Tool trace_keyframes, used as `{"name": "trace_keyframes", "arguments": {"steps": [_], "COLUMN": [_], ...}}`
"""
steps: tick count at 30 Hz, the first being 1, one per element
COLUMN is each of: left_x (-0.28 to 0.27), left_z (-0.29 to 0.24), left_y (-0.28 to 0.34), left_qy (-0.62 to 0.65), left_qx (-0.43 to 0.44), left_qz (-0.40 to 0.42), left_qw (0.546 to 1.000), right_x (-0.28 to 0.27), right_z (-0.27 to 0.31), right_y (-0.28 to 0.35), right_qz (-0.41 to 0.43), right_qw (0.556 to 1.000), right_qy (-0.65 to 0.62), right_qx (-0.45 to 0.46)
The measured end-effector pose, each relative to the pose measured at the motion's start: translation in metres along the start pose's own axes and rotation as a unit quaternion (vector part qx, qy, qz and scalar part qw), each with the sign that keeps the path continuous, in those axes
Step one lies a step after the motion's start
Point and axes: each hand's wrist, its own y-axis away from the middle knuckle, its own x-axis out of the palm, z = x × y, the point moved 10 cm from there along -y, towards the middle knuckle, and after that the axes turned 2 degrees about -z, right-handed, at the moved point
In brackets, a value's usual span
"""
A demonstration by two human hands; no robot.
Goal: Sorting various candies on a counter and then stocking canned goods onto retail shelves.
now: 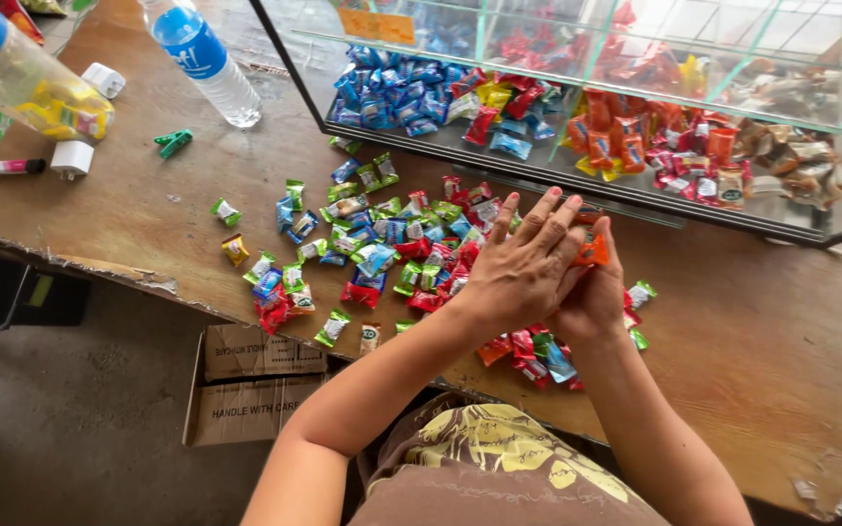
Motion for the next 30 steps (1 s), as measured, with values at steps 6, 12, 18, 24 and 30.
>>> {"name": "trace_keyframes", "arguments": {"steps": [6, 12, 18, 24, 30], "left_x": [0.017, 0.021, -0.027, -0.065, -0.077], "left_z": [-0.046, -0.058, -0.025, 0.012, 0.031], "left_y": [-0.041, -0.056, -0.023, 0.024, 0.055], "left_qy": [-0.016, 0.016, 0.14, 0.153, 0.154], "left_qx": [-0.03, -0.023, -0.06, -0.148, -0.221], "left_qz": [0.141, 0.031, -0.032, -0.115, -0.164], "left_qw": [0.989, 0.999, 0.988, 0.97, 0.949], "right_x": [0.036, -0.061, -0.026, -0.059, 0.021], "right_z": [0.052, 0.138, 0.262, 0.324, 0.245], "right_y": [0.021, -0.03, -0.068, -0.152, -0.157], "right_qz": [0.105, 0.048, -0.142, -0.128, -0.017], "right_qw": [0.96, 0.977, 0.884, 0.795, 0.223], "right_qy": [0.105, 0.152, 0.326, 0.418, 0.817], "right_qx": [-0.236, -0.139, -0.303, -0.42, -0.531]}}
